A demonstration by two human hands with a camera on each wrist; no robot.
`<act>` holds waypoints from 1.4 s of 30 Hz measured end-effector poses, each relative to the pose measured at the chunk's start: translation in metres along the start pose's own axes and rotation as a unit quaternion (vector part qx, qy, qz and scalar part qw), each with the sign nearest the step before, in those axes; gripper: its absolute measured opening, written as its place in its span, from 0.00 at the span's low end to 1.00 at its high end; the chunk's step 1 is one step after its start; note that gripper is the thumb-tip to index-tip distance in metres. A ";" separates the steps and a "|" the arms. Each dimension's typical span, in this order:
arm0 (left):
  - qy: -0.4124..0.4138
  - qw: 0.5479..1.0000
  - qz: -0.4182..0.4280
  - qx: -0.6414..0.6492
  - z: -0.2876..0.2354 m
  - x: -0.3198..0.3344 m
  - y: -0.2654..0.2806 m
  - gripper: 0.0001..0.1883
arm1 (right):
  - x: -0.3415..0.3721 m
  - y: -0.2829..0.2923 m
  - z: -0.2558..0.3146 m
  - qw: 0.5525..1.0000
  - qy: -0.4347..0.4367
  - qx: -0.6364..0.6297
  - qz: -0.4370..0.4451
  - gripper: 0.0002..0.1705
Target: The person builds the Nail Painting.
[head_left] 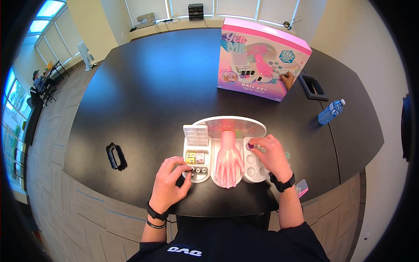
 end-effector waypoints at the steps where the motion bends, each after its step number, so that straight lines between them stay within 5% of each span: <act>1: 0.000 1.000 0.001 0.000 0.000 0.000 0.000 0.12 | 0.000 0.000 0.000 1.000 0.001 0.001 0.002 0.10; 15: 0.006 1.000 0.005 0.000 0.000 0.001 -0.002 0.12 | 0.002 0.006 0.003 1.000 0.024 -0.001 -0.009 0.12; 28: 0.004 1.000 -0.003 -0.017 -0.006 -0.005 -0.003 0.11 | 0.033 0.069 -0.058 0.990 -0.126 0.052 -0.024 0.17; 42: 0.004 1.000 0.007 -0.019 -0.015 -0.010 -0.003 0.10 | 0.074 0.067 -0.118 0.964 -0.249 0.091 0.020 0.23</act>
Point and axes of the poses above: each hand's wrist, its own x-axis away from the middle knuckle, its own y-axis out of the back of the hand, z = x × y, the point moved 9 cm from there along -x, towards the middle knuckle, and after that the axes turned 2 degrees about -x, right-handed, at the moved point
